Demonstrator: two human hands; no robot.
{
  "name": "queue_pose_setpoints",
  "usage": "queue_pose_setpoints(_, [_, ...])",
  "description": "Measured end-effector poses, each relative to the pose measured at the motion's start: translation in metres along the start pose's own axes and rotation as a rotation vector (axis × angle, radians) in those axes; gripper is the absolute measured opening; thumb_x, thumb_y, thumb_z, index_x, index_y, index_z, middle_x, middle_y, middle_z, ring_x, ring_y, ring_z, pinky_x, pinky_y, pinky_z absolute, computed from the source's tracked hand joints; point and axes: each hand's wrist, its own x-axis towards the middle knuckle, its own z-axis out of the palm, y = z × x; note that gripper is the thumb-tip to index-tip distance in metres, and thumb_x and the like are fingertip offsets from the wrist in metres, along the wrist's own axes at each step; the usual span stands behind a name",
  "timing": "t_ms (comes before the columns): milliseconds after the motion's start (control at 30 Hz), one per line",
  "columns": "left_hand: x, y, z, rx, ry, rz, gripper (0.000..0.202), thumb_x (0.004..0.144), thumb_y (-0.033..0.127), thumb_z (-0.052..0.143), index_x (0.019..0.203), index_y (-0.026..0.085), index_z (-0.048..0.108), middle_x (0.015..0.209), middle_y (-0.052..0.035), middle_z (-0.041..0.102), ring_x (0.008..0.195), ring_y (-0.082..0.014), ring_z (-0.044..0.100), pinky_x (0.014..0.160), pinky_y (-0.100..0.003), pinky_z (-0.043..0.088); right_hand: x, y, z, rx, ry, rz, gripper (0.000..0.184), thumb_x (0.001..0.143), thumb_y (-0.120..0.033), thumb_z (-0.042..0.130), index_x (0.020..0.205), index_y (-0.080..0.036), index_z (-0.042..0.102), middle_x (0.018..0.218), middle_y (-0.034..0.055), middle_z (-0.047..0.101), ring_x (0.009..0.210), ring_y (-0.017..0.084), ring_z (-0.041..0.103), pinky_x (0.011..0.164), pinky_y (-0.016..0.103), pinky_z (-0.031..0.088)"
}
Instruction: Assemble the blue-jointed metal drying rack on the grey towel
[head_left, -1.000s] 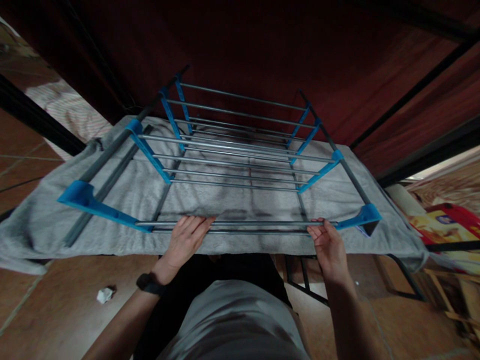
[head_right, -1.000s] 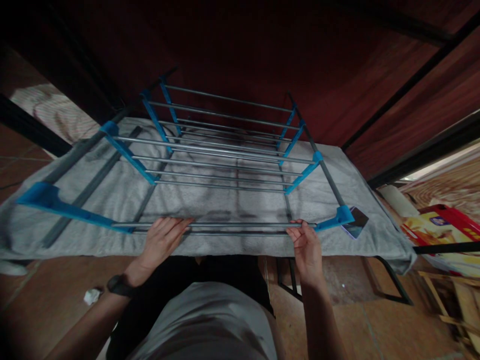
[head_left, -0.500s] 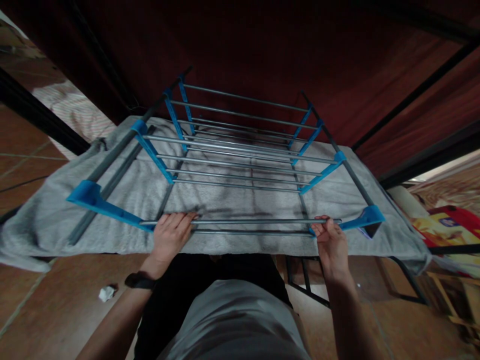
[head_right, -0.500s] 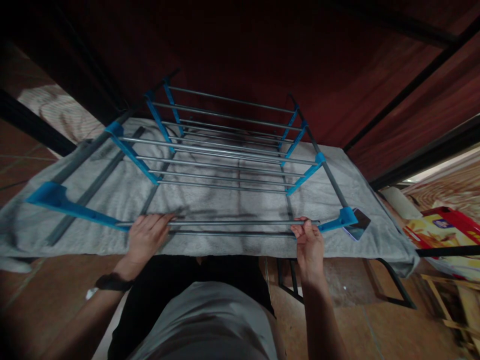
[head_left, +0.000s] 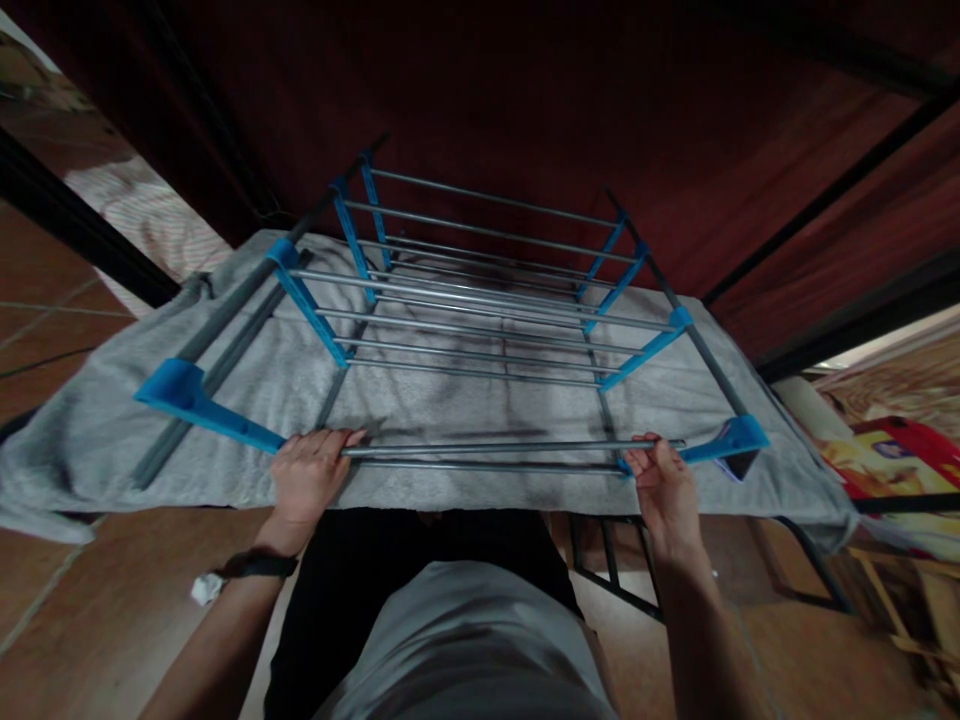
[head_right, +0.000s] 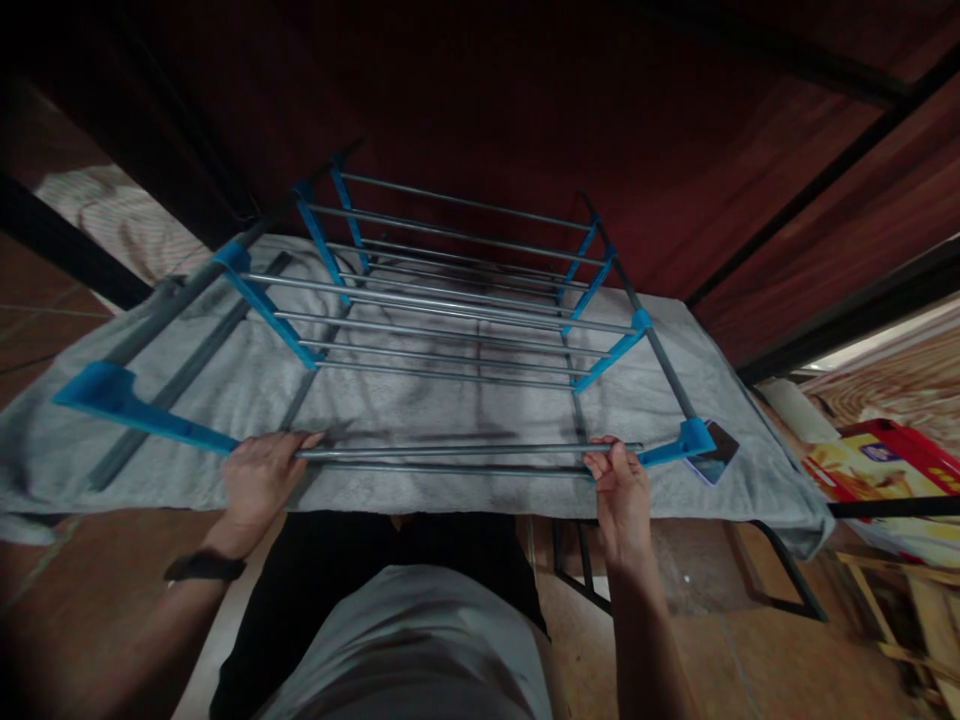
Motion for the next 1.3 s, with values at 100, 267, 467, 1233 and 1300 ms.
queue_pose_setpoints(100, [0.000, -0.001, -0.004, -0.015, 0.016, 0.000, 0.029, 0.096, 0.035, 0.046, 0.083, 0.019, 0.068, 0.071, -0.0060, 0.068, 0.069, -0.0211, 0.061, 0.067, -0.033, 0.038, -0.004, -0.004, 0.004, 0.005, -0.014, -0.024, 0.024, 0.072, -0.036, 0.083, 0.083, -0.020, 0.068, 0.083, -0.0030, 0.068, 0.075, 0.009, 0.065, 0.075, 0.025, 0.056])
queue_pose_setpoints(267, [0.002, -0.004, -0.011, 0.007, 0.081, 0.001, 0.022, 0.094, 0.035, 0.055, 0.084, 0.019, 0.067, 0.069, -0.0049, 0.067, 0.068, -0.0210, 0.061, 0.065, -0.033, 0.035, -0.007, -0.015, 0.011, 0.002, -0.034, -0.055, 0.025, 0.075, -0.037, 0.080, 0.089, -0.019, 0.069, 0.083, -0.0018, 0.069, 0.070, 0.008, 0.064, 0.072, 0.022, 0.056])
queue_pose_setpoints(467, [0.002, -0.003, -0.016, -0.003, 0.130, -0.002, 0.019, 0.094, 0.031, 0.055, 0.084, 0.020, 0.066, 0.069, -0.0040, 0.066, 0.067, -0.0208, 0.059, 0.067, -0.033, 0.034, -0.012, -0.028, 0.015, 0.000, -0.023, -0.107, 0.026, 0.077, -0.038, 0.077, 0.092, -0.018, 0.070, 0.083, -0.0011, 0.069, 0.066, 0.008, 0.064, 0.067, 0.022, 0.056])
queue_pose_setpoints(1233, [0.022, -0.001, -0.045, 0.009, 0.237, -0.015, 0.019, 0.092, 0.033, 0.060, 0.079, 0.021, 0.063, 0.061, 0.0007, 0.061, 0.062, -0.0184, 0.055, 0.062, -0.033, 0.032, -0.014, -0.047, 0.020, -0.014, 0.015, -0.147, 0.030, 0.071, -0.041, 0.080, 0.089, -0.019, 0.069, 0.083, -0.0011, 0.069, 0.067, 0.010, 0.065, 0.066, 0.022, 0.057])
queue_pose_setpoints(1300, [0.024, 0.000, -0.053, -0.002, 0.236, -0.005, 0.015, 0.092, 0.031, 0.060, 0.080, 0.022, 0.062, 0.062, 0.0012, 0.059, 0.064, -0.0191, 0.054, 0.062, -0.034, 0.032, -0.015, -0.046, 0.020, -0.029, 0.026, -0.139, 0.031, 0.073, -0.044, 0.078, 0.089, -0.019, 0.068, 0.080, -0.0011, 0.068, 0.065, 0.010, 0.064, 0.064, 0.023, 0.056])
